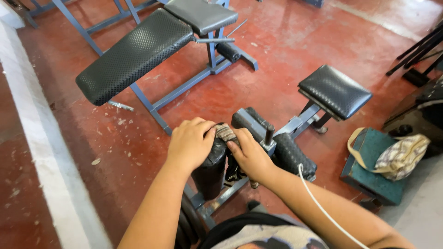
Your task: Cleaning various parts of gym equipment using cloths.
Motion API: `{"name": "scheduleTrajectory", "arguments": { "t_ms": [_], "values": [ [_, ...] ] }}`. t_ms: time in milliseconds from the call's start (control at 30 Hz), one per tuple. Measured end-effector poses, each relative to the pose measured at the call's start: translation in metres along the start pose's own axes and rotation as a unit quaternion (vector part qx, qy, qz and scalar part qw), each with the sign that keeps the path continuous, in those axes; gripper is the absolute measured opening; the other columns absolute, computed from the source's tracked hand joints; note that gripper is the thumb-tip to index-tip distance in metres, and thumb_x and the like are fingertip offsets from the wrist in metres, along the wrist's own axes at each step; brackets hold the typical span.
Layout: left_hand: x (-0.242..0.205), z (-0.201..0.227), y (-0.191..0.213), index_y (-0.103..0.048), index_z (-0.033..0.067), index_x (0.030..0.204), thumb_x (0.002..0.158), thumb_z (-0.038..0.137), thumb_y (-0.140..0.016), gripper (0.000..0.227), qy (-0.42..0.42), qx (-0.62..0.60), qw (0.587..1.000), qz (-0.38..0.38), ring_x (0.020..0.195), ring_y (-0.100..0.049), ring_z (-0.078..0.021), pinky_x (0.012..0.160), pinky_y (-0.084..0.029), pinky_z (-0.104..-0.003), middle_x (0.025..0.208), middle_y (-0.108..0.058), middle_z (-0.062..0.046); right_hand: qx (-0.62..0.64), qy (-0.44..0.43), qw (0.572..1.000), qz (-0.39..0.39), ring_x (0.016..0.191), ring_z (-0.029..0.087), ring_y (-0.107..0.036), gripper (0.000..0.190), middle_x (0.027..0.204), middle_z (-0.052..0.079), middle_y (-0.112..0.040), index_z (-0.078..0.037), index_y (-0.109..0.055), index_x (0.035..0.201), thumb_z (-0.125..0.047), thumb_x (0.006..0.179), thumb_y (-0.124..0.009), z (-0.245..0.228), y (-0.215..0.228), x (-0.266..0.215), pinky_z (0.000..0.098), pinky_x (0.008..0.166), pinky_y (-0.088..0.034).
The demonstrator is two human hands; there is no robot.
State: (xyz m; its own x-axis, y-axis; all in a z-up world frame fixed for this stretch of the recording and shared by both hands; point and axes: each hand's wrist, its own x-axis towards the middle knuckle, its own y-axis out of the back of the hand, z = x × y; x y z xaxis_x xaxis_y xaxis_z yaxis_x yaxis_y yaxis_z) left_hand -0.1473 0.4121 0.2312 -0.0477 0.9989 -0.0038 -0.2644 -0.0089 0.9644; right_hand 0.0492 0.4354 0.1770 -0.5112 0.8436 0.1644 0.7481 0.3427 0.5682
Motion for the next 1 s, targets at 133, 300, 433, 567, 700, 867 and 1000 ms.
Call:
{"name": "scheduleTrajectory", "arguments": {
  "t_ms": [133, 300, 433, 567, 700, 867, 1000],
  "values": [
    [-0.001, -0.001, 0.004, -0.075, 0.0321, 0.119, 0.102, 0.047, -0.048, 0.035, 0.026, 0.01, 1.0, -0.011, 0.113, -0.065, -0.0278, 0.093, -0.055, -0.048, 0.118, -0.071, 0.005, 0.021, -0.032, 0.999, -0.02, 0.117, 0.049, -0.061, 0.039, 0.121, 0.023, -0.06, -0.011, -0.052, 0.137, -0.033, 0.106, -0.049, 0.008, -0.014, -0.008, 0.0572, 0.097, -0.05],
    [0.002, 0.003, -0.004, -0.074, 0.0331, 0.119, 0.101, 0.034, -0.051, 0.029, 0.074, -0.159, 0.984, -0.002, 0.122, -0.062, -0.029, 0.103, -0.052, -0.045, 0.126, -0.069, 0.005, 0.049, 0.116, 0.987, 0.101, 0.115, 0.038, -0.062, 0.028, 0.117, 0.014, -0.063, -0.008, -0.063, 0.123, -0.025, 0.101, -0.061, 0.006, -0.006, -0.013, 0.0496, 0.097, -0.049],
    [0.003, 0.0, -0.006, -0.075, 0.0331, 0.117, 0.1, 0.029, -0.051, 0.031, 0.088, -0.214, 0.973, 0.013, 0.125, -0.062, -0.0285, 0.106, -0.05, -0.043, 0.127, -0.07, 0.004, -0.063, 0.152, 0.983, 0.085, 0.104, 0.039, -0.067, 0.045, 0.128, 0.012, -0.056, -0.016, -0.065, 0.129, -0.022, 0.086, -0.075, 0.003, -0.017, -0.029, 0.0523, 0.084, -0.057],
    [-0.001, -0.002, 0.001, -0.076, 0.0343, 0.111, 0.098, 0.026, -0.048, 0.032, 0.119, -0.237, 0.964, 0.01, 0.125, -0.062, -0.0256, 0.108, -0.049, -0.041, 0.123, -0.072, 0.005, -0.135, 0.279, 0.949, 0.059, 0.102, 0.033, -0.068, 0.046, 0.124, 0.01, -0.057, -0.024, -0.069, 0.129, -0.031, 0.084, -0.073, 0.027, -0.041, -0.048, 0.0431, 0.081, -0.058],
    [-0.008, 0.002, 0.01, -0.075, 0.0342, 0.113, 0.092, 0.022, -0.045, 0.039, 0.136, -0.254, 0.957, 0.005, 0.128, -0.06, -0.0243, 0.112, -0.046, -0.04, 0.126, -0.071, 0.005, -0.098, 0.213, 0.971, 0.048, 0.101, 0.043, -0.069, 0.054, 0.129, 0.017, -0.052, -0.018, -0.067, 0.123, -0.02, 0.071, -0.081, 0.079, -0.056, -0.05, 0.052, 0.074, -0.06],
    [-0.011, 0.0, 0.008, -0.076, 0.0326, 0.111, 0.092, 0.026, -0.042, 0.04, 0.143, -0.28, 0.949, 0.007, 0.128, -0.06, -0.026, 0.113, -0.045, -0.04, 0.126, -0.071, 0.003, -0.052, 0.237, 0.964, 0.11, 0.103, 0.038, -0.068, 0.053, 0.126, 0.012, -0.055, -0.021, -0.068, 0.133, -0.021, 0.08, -0.074, 0.019, -0.027, -0.022, 0.0472, 0.079, -0.058],
    [-0.016, -0.001, 0.015, -0.076, 0.0344, 0.11, 0.09, 0.031, -0.043, 0.04, 0.159, -0.296, 0.942, 0.004, 0.129, -0.06, -0.0238, 0.113, -0.045, -0.039, 0.125, -0.071, 0.006, -0.045, 0.252, 0.961, 0.105, 0.099, 0.04, -0.069, 0.053, 0.124, 0.013, -0.056, -0.019, -0.069, 0.13, -0.023, 0.078, -0.075, 0.028, -0.039, -0.029, 0.0502, 0.077, -0.059]
  ]
}}
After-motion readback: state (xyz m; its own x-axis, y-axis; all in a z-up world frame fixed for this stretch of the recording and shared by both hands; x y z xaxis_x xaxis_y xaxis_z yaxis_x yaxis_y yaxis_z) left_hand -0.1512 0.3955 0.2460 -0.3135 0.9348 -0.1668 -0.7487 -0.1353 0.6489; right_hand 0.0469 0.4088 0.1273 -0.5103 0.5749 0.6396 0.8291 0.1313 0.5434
